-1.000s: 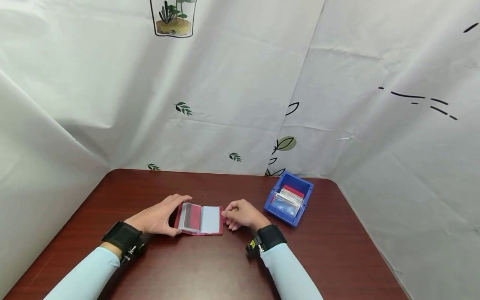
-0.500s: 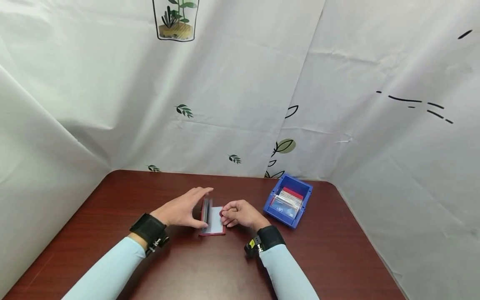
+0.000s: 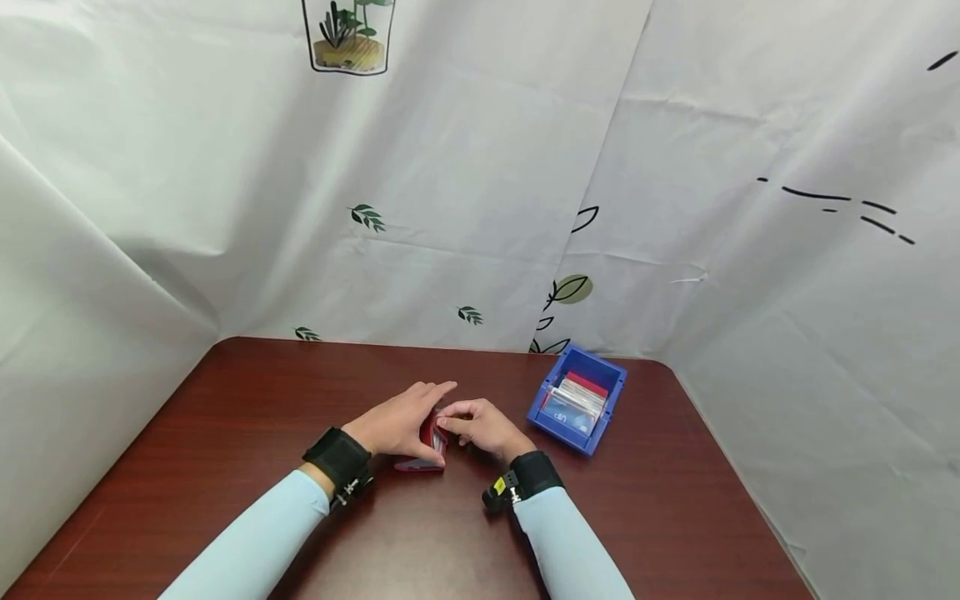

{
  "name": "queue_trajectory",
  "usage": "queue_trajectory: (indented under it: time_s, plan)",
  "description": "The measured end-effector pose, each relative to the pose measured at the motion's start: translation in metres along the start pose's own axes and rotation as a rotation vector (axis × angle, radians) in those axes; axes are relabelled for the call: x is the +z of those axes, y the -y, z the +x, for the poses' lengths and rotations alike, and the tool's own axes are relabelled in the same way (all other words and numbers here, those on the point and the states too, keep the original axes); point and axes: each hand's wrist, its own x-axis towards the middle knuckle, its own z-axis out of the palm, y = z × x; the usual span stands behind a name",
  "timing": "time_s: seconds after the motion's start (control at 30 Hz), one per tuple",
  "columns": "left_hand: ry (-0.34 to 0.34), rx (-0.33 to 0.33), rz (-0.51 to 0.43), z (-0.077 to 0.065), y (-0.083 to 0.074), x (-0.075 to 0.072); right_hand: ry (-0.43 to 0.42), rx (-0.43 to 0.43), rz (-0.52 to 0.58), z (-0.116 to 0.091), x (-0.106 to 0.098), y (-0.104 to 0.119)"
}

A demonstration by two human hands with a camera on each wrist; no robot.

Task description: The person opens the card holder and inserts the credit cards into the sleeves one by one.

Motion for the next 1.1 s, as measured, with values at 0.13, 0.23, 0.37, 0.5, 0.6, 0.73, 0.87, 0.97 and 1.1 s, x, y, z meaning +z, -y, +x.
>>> queue_trajectory:
  time_s: [0.13,0.23,0.37,0.5,0.6,0.73,0.87,0.97,1.1]
  plan:
    - [0.003,-0.003,-0.026,0.001,-0.002,0.002,-0.019,-0.021,0.055,-0.001,0.0,0.001]
    - [0.001,-0.007,-0.03,0.002,-0.004,0.006,-0.011,-0.044,0.018,0.001,0.001,0.002]
    - [-0.018,-0.018,-0.032,0.003,-0.006,0.011,0.0,-0.073,-0.078,0.002,0.005,0.003]
    - [-0.027,-0.025,-0.04,0.002,-0.009,0.015,-0.007,-0.081,-0.177,0.003,0.009,0.004]
    - [-0.027,-0.032,-0.027,0.002,-0.011,0.017,-0.012,-0.072,-0.235,0.004,0.012,0.007]
    - [-0.034,-0.025,-0.003,0.002,-0.013,0.019,-0.026,-0.056,-0.303,0.004,0.015,0.012]
    - [-0.027,-0.017,0.005,0.003,-0.014,0.021,-0.048,-0.035,-0.353,0.003,0.017,0.015]
    - [-0.02,-0.022,0.0,0.003,-0.015,0.02,-0.059,-0.002,-0.35,0.003,0.018,0.017]
    - [-0.021,-0.021,0.004,0.006,-0.017,0.02,-0.066,0.06,-0.344,0.004,0.017,0.021]
